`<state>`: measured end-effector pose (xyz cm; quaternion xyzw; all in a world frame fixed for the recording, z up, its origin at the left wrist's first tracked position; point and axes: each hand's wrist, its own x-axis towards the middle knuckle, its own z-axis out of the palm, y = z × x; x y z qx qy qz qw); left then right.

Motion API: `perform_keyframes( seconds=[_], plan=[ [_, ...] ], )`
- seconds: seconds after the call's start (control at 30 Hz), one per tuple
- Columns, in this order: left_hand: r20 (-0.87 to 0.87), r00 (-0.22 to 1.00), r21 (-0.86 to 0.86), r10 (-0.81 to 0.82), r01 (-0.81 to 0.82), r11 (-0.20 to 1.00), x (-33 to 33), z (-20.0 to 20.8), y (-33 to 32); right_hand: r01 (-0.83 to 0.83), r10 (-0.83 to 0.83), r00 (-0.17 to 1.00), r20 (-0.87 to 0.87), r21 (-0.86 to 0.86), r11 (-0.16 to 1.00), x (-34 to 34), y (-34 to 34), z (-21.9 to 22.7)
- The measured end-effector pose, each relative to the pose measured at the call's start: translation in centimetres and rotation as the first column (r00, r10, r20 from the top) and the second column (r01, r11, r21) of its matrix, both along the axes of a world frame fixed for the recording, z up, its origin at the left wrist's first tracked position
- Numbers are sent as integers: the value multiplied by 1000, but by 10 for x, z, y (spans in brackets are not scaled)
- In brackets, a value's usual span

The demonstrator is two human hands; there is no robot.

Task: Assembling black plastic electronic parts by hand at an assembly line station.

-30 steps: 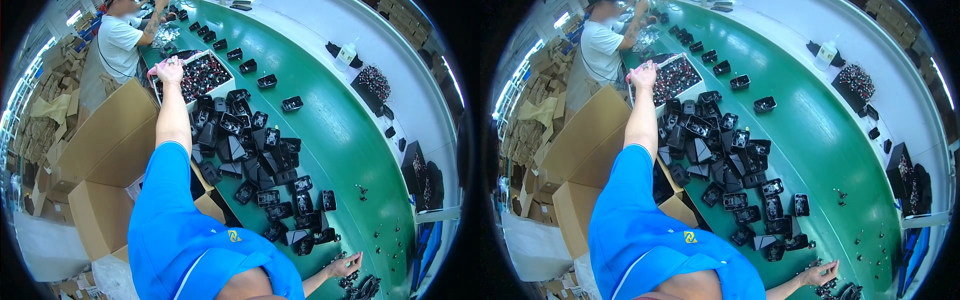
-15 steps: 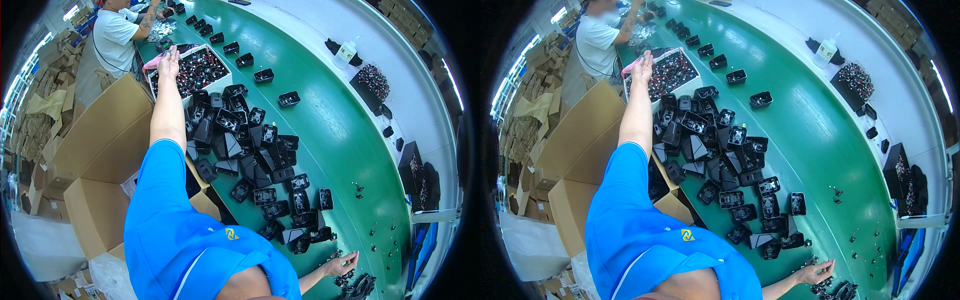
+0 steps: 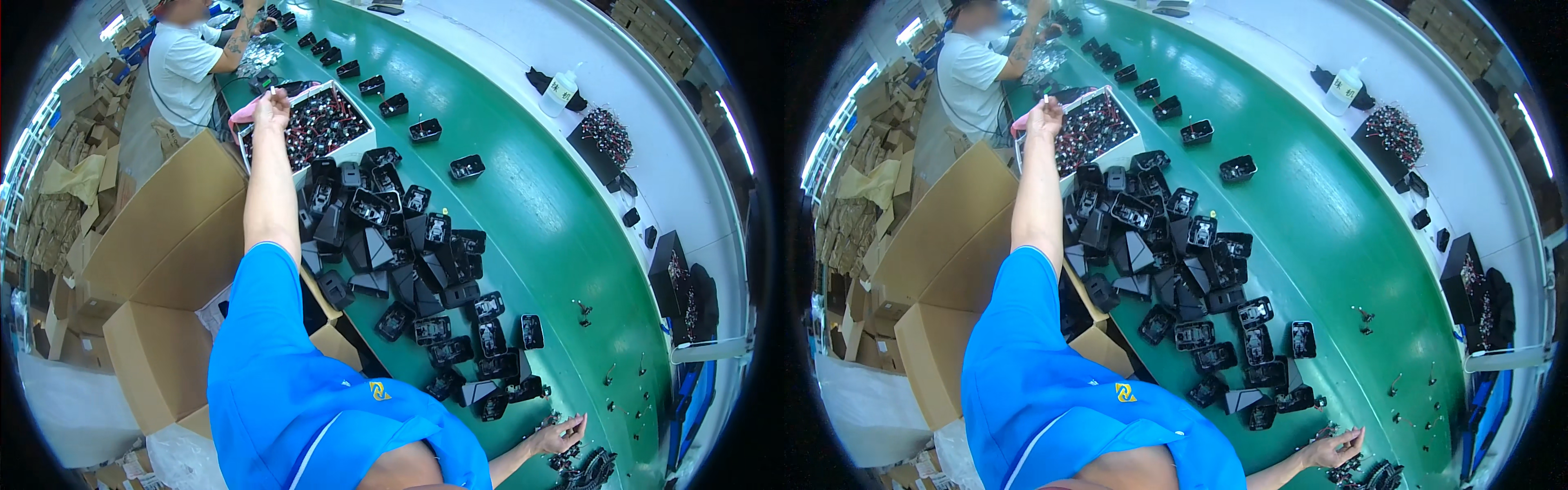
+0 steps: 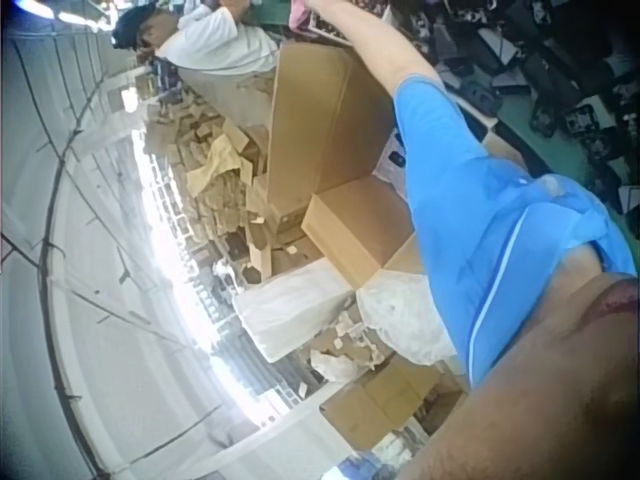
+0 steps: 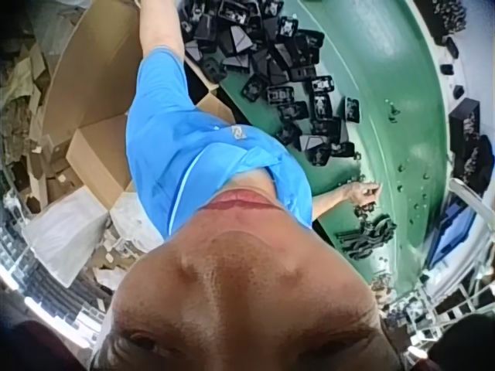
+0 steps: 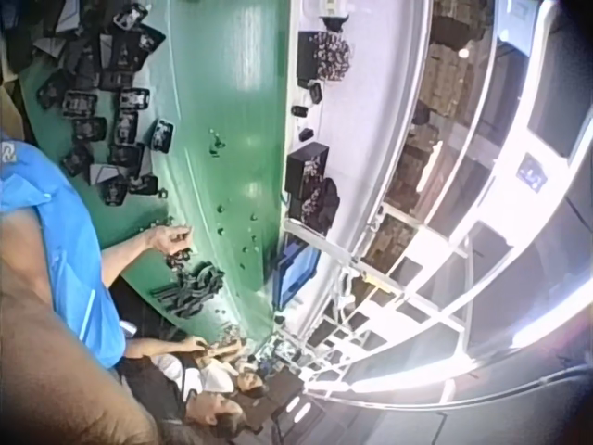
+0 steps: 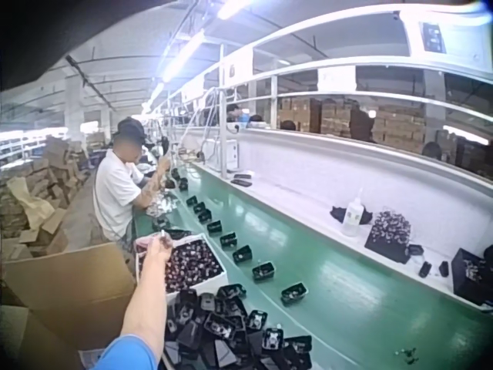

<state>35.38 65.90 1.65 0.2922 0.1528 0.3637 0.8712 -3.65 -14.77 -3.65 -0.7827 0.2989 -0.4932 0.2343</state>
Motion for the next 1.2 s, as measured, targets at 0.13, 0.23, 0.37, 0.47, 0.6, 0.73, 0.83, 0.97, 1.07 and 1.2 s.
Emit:
perform_keyframes(
  seconds=[0.13, 0.23, 0.37, 0.47, 0.6, 0.73, 0.83, 0.97, 1.07, 1.2],
  plan=[
    [-59, 997, 79, 47, -42, 996, 29, 38, 53, -10, 11, 999, -32, 23, 1000, 5, 2, 2],
    [-128, 990, 117, 54, -39, 992, 62, 47, 64, 29, -28, 998, -51, 14, 999, 1, 1, 1],
    [-201, 977, 193, 74, -35, 981, 80, 60, 60, 104, -105, 990, -91, -20, 994, 1, -7, -5],
    [-233, 962, 299, 141, -67, 952, 83, 74, 37, 128, -131, 991, -21, -111, 986, -4, -9, -6],
    [-259, 940, 441, 221, -88, 893, 77, 84, 4, 181, -187, 980, -68, -87, 980, 2, -5, -1],
    [-328, 906, 549, 268, -49, 835, 72, 100, -7, 197, -207, 973, -107, -98, 976, -9, -14, -4],
    [-355, 873, 623, 334, -45, 781, 72, 108, -8, 161, -171, 980, -103, -97, 982, -1, -13, -12],
    [-373, 829, 704, 417, -40, 710, 58, 122, 6, 141, -148, 987, -57, -108, 984, 2, -10, -10],
    [-378, 797, 756, 470, -27, 654, 42, 132, 21, 126, -130, 991, -32, -108, 986, 3, -2, -5],
    [-376, 776, 811, 507, 12, 584, 41, 140, 51, 117, -117, 993, 3, -76, 990, -4, 0, -2]
  ],
)
